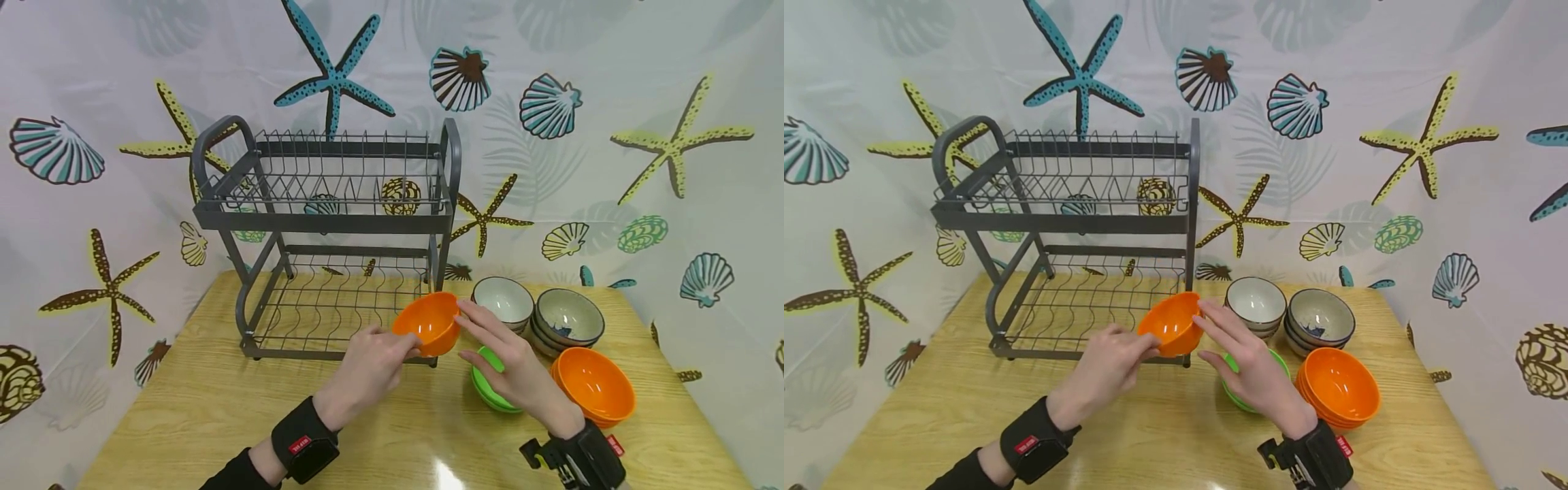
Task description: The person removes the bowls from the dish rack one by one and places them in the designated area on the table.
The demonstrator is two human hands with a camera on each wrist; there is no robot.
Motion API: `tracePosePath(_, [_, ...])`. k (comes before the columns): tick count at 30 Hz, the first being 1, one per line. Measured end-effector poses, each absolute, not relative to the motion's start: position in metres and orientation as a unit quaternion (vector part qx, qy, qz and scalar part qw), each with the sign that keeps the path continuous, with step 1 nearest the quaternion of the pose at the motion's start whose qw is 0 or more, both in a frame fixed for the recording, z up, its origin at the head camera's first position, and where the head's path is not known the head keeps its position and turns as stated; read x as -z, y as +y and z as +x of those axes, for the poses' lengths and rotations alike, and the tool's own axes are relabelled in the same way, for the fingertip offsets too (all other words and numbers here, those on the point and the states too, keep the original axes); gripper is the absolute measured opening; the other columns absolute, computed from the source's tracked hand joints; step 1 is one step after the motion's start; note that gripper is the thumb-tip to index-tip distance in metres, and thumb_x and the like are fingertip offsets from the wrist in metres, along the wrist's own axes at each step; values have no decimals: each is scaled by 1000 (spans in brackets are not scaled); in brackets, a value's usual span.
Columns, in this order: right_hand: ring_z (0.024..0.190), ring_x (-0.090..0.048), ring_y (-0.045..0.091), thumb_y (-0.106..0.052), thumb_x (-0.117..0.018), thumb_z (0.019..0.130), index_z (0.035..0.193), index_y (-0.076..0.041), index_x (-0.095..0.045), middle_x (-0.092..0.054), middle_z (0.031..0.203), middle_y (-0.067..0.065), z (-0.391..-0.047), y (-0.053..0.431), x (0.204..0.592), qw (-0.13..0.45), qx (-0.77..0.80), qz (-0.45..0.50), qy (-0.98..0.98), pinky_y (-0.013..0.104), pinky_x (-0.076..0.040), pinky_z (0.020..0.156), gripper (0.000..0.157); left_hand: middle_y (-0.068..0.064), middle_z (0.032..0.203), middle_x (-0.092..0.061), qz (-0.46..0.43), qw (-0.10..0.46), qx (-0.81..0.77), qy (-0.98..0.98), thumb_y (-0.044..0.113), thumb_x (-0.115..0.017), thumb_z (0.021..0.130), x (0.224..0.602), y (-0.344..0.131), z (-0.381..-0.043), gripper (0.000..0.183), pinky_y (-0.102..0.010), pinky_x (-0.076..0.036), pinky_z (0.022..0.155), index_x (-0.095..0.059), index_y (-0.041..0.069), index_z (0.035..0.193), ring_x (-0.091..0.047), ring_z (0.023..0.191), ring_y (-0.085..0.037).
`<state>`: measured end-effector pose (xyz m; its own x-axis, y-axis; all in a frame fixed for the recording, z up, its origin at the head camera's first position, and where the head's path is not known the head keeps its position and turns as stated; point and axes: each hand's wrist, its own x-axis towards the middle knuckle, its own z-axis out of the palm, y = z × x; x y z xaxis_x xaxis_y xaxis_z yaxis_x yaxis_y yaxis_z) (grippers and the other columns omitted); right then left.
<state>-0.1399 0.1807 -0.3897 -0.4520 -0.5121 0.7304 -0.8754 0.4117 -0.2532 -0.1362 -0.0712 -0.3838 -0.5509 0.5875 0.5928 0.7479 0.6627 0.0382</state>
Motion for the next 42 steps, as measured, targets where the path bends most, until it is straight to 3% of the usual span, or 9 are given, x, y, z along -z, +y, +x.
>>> tracePosePath(7, [144,-48,15,-23,-55,102,126,2,-67,-64,138,15,-140,176,389,300,-308,476,-767,29,-33,123,37,10,93,-80,-423,267,73,-863,8,-79,83,382,-73,-132,22,-31,-59,84,-69,21,97,-75,79,-7])
tracePosePath(15, [98,-73,30,-21,-44,107,102,-1,-77,-77,105,15,-136,177,390,330,-253,495,-763,22,-50,107,38,15,102,-78,-438,275,-16,-856,18,-79,85,381,-75,-128,21,-33,-51,102,-67,27,100,-73,98,-6])
tracePosePath(24, [93,-76,25,-20,-38,108,97,-5,-79,-78,104,10,-129,189,397,298,-206,477,-801,35,-62,83,44,11,124,-73,-472,256,19,-843,13,-78,87,390,-76,-128,37,-39,-40,120,-68,25,121,-64,126,-12])
tracePosePath(28, [92,-76,24,5,-66,92,96,-6,-79,-79,103,8,-123,198,399,286,-194,458,-819,32,-62,83,17,4,143,-62,-471,242,40,-848,21,-72,94,396,-79,-127,45,-39,-35,124,-61,19,138,-54,138,-15])
tracePosePath(30, [92,-76,24,18,-76,73,97,-6,-79,-79,103,8,-121,204,400,285,-198,451,-822,27,-60,87,34,0,153,-53,-460,226,50,-857,27,-66,98,399,-82,-127,50,-39,-33,125,-54,17,145,-47,144,-17])
tracePosePath(32, [91,-76,24,19,-75,72,97,-7,-79,-79,102,8,-119,211,401,290,-207,446,-821,20,-57,93,36,-4,158,-45,-449,206,67,-867,28,-65,99,403,-86,-127,55,-41,-32,125,-48,15,150,-42,148,-20])
tracePosePath(35, [92,-75,26,5,-65,92,99,-6,-79,-79,103,9,-117,223,404,301,-220,443,-815,12,-48,103,19,-8,162,-39,-435,185,89,-877,27,-66,98,407,-92,-127,60,-44,-33,124,-43,12,152,-38,150,-24])
tracePosePath(37, [93,-74,25,-10,-49,106,98,-6,-79,-79,103,9,-115,231,405,309,-224,439,-814,9,-43,107,32,-9,162,-39,-428,180,96,-880,26,-66,98,410,-96,-127,61,-46,-33,124,-42,11,153,-37,151,-25])
tracePosePath(42, [105,-70,11,-20,-34,109,97,-6,-79,-79,100,9,-109,251,403,330,-223,415,-818,5,-37,110,49,-9,163,-36,-414,178,100,-887,25,-62,100,414,-106,-126,60,-47,-30,125,-40,10,154,-36,151,-27])
